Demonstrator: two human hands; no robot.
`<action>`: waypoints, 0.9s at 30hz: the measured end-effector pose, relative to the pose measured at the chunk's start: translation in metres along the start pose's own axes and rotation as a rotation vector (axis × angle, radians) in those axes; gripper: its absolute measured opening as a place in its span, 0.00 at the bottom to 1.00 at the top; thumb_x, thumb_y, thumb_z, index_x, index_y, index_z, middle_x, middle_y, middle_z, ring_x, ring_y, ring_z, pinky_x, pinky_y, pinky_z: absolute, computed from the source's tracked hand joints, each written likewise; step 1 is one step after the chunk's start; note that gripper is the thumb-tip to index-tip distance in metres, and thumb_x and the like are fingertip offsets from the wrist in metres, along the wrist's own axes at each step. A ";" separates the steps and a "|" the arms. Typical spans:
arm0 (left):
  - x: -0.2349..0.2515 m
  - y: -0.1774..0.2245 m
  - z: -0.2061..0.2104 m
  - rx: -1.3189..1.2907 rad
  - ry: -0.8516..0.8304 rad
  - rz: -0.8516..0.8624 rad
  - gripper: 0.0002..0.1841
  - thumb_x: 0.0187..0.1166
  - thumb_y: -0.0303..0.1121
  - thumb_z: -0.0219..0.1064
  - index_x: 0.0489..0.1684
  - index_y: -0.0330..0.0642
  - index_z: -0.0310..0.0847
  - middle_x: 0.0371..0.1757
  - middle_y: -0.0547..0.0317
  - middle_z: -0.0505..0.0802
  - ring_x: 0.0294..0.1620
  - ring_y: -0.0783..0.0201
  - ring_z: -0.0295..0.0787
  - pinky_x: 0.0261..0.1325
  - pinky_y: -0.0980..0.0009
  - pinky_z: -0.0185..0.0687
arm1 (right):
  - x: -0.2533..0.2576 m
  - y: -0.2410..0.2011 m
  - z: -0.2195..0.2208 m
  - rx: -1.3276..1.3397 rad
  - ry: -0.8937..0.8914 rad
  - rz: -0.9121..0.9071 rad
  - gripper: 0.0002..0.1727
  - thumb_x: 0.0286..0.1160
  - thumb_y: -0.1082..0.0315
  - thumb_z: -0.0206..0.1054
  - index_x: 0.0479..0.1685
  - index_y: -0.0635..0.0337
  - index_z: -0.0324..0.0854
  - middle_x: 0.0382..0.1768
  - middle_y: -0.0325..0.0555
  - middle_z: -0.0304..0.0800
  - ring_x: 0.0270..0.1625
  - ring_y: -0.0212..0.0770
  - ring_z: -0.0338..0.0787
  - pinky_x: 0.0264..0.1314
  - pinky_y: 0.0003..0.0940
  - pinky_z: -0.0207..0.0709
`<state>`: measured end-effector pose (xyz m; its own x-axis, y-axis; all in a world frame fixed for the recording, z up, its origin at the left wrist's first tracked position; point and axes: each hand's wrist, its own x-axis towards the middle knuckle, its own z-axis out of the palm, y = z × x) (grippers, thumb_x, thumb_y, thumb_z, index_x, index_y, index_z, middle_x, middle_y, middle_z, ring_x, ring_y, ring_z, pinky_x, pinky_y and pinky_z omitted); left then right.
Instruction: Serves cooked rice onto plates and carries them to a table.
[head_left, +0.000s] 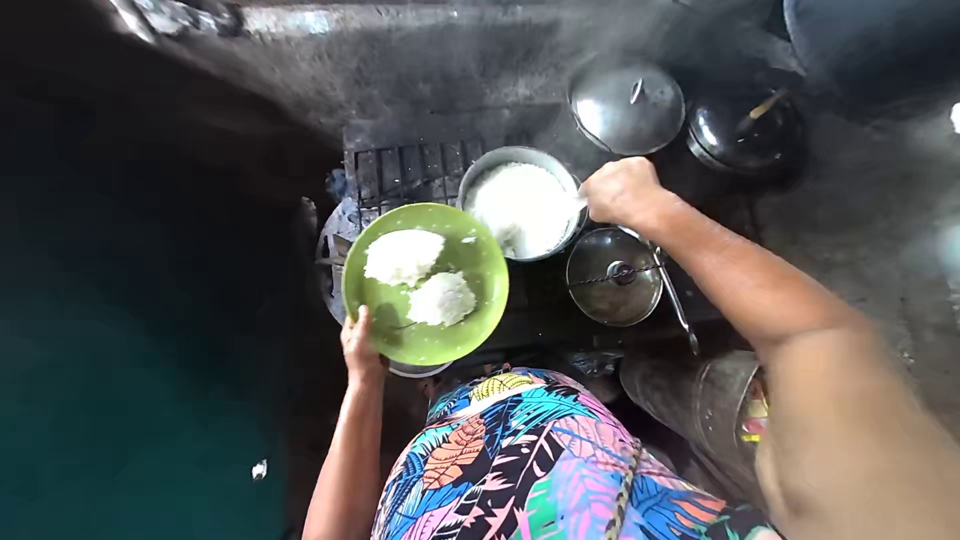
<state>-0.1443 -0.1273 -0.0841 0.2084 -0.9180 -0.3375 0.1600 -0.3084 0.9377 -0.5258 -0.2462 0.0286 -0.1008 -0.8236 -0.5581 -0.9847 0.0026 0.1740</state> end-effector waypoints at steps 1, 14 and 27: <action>-0.002 -0.001 -0.010 -0.005 0.029 0.027 0.19 0.92 0.39 0.44 0.70 0.40 0.71 0.44 0.67 0.93 0.44 0.74 0.93 0.52 0.70 0.91 | 0.001 -0.007 0.003 -0.061 -0.048 0.014 0.10 0.74 0.69 0.68 0.45 0.66 0.89 0.52 0.70 0.89 0.59 0.74 0.87 0.49 0.76 0.75; -0.033 -0.010 -0.037 -0.087 0.148 0.082 0.17 0.89 0.33 0.38 0.64 0.44 0.71 0.43 0.72 0.94 0.45 0.76 0.93 0.54 0.72 0.91 | 0.054 -0.003 0.032 -0.278 -0.141 -0.383 0.08 0.75 0.68 0.68 0.43 0.65 0.88 0.45 0.67 0.89 0.55 0.72 0.88 0.47 0.71 0.77; -0.046 -0.014 -0.008 -0.131 0.121 0.019 0.18 0.86 0.33 0.41 0.66 0.42 0.71 0.42 0.69 0.95 0.43 0.74 0.94 0.51 0.71 0.92 | 0.102 0.010 0.080 -0.114 -0.116 -0.544 0.16 0.86 0.62 0.59 0.48 0.61 0.91 0.46 0.64 0.93 0.57 0.68 0.89 0.60 0.70 0.73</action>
<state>-0.1483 -0.0793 -0.0822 0.3263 -0.8840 -0.3347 0.2775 -0.2489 0.9279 -0.5573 -0.2843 -0.0918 0.3954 -0.6216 -0.6762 -0.8783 -0.4712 -0.0804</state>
